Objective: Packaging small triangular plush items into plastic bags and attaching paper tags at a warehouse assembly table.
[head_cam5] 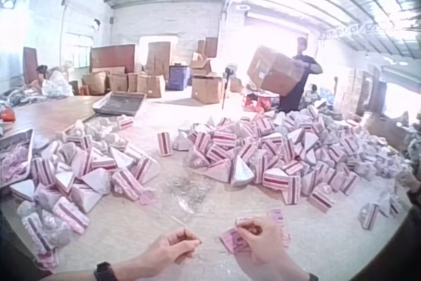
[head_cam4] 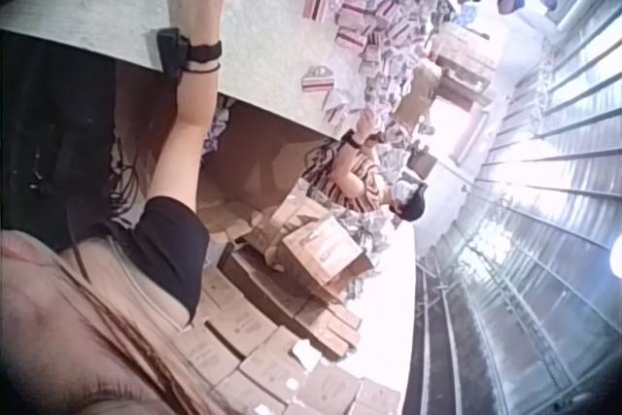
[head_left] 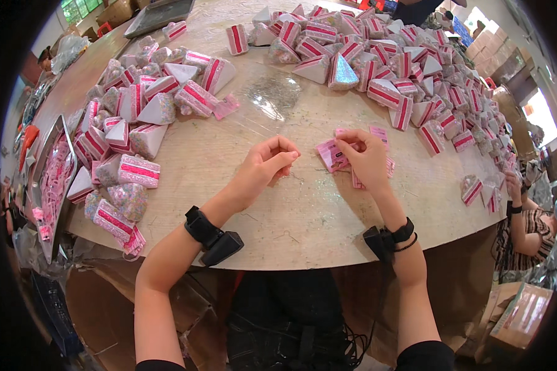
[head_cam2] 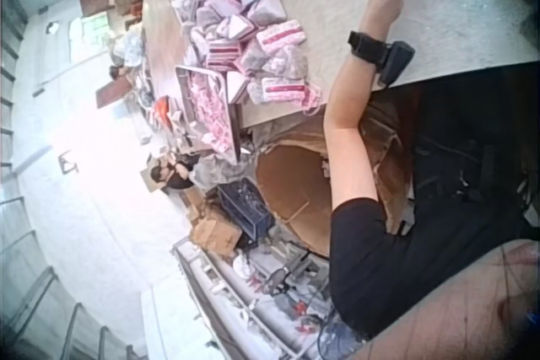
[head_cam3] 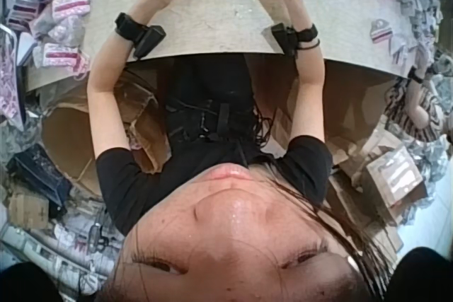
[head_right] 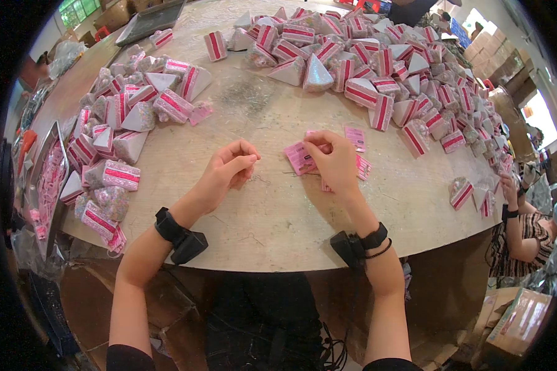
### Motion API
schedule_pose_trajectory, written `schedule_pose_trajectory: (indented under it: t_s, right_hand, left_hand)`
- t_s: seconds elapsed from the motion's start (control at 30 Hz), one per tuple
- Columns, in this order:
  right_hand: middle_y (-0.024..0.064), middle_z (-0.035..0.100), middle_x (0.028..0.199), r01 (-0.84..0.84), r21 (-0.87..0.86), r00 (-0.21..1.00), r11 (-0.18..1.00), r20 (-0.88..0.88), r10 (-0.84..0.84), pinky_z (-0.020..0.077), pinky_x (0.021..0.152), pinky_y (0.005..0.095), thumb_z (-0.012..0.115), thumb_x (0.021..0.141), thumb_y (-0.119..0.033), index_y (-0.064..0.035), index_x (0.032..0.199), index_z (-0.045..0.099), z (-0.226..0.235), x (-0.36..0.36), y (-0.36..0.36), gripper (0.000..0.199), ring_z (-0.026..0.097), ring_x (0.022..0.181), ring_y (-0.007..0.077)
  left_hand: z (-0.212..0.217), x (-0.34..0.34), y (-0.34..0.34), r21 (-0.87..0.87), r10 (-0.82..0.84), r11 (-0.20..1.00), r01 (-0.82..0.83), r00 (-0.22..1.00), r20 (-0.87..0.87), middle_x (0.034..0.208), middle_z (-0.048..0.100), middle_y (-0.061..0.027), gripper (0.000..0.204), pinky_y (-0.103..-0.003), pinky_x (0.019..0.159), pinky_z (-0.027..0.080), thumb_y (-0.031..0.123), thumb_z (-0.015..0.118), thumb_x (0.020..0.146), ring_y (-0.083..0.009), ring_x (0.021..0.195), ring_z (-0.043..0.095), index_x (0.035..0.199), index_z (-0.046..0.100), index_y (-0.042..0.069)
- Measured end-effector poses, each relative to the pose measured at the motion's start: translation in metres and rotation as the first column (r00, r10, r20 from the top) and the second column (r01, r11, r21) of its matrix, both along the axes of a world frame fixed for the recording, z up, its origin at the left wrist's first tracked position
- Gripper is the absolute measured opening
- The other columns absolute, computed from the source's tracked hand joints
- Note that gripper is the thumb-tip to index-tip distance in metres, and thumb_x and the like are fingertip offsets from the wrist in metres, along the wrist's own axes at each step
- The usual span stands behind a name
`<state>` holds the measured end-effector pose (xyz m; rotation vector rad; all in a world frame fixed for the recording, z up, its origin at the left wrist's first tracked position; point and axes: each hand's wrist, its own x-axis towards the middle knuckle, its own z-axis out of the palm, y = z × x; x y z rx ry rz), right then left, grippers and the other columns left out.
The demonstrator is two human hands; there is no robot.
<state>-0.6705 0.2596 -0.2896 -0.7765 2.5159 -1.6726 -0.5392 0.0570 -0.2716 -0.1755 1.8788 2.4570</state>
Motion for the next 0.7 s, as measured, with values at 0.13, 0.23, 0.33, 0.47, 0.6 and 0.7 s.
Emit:
schedule_pose_trajectory:
  t_s: [0.13,0.23,0.33,0.47,0.6,0.7]
  right_hand:
    - [0.0016,0.069,0.084,0.052,-0.138,0.989,0.989,0.145,-0.032,0.0463,0.062,0.0201,0.071,0.084,-0.007,-0.0014,0.093,0.070,0.003,0.003,-0.003,0.011,0.058,0.070,0.0045]
    - [0.0046,0.069,0.096,-0.039,-0.348,0.999,0.937,0.018,0.048,0.0463,0.065,0.0206,0.069,0.087,-0.009,-0.0023,0.090,0.067,-0.002,-0.002,-0.001,0.008,0.058,0.075,0.0052]
    - [0.0071,0.067,0.101,-0.130,-0.562,0.989,0.817,-0.014,0.148,0.0466,0.069,0.0212,0.067,0.090,-0.008,-0.0029,0.090,0.064,0.006,0.005,-0.007,0.006,0.058,0.081,0.0064]
    - [0.0080,0.068,0.099,-0.257,-0.580,0.875,0.773,0.199,0.440,0.0484,0.074,0.0223,0.063,0.092,-0.006,-0.0024,0.093,0.061,0.014,0.020,-0.001,0.004,0.060,0.084,0.0073]
    - [0.0066,0.068,0.092,-0.421,-0.312,0.756,0.852,0.398,0.520,0.0494,0.076,0.0227,0.063,0.093,-0.007,-0.0001,0.106,0.063,0.028,0.038,-0.003,0.015,0.061,0.083,0.0072]
    - [0.0039,0.067,0.089,-0.466,-0.256,0.812,0.847,0.255,0.524,0.0488,0.074,0.0231,0.063,0.092,-0.007,-0.0004,0.106,0.067,0.022,0.045,-0.011,0.016,0.060,0.081,0.0081]
  left_hand:
    - [0.000,0.000,0.000,-0.001,-0.012,1.000,0.012,1.000,-0.023,0.069,0.049,0.0043,0.008,-0.020,0.048,0.026,0.017,0.057,0.094,-0.0020,0.057,0.039,0.095,0.056,0.009]
    - [0.001,-0.001,0.003,-0.011,-0.013,1.000,0.012,1.000,-0.026,0.069,0.049,0.0042,0.008,-0.019,0.048,0.027,0.017,0.056,0.094,-0.0020,0.057,0.040,0.095,0.056,0.009]
    - [0.000,0.000,0.002,-0.028,-0.020,0.999,0.020,1.000,-0.019,0.069,0.049,0.0045,0.008,-0.019,0.048,0.028,0.017,0.057,0.094,-0.0018,0.057,0.041,0.095,0.056,0.009]
    - [0.003,0.002,0.004,-0.066,-0.020,0.998,0.016,0.998,-0.059,0.074,0.051,0.0044,0.007,-0.019,0.050,0.031,0.013,0.059,0.093,-0.0024,0.060,0.043,0.098,0.056,0.009]
    - [-0.005,0.003,0.009,-0.254,0.016,0.961,-0.106,0.943,-0.333,0.085,0.053,0.0016,0.018,-0.022,0.054,0.038,0.008,0.065,0.089,-0.0056,0.064,0.046,0.105,0.057,0.008]
    - [0.000,0.004,-0.001,-0.614,-0.165,0.757,-0.223,0.844,-0.510,0.087,0.054,-0.0016,0.031,-0.025,0.056,0.042,0.007,0.069,0.084,-0.0095,0.067,0.049,0.113,0.057,0.008]
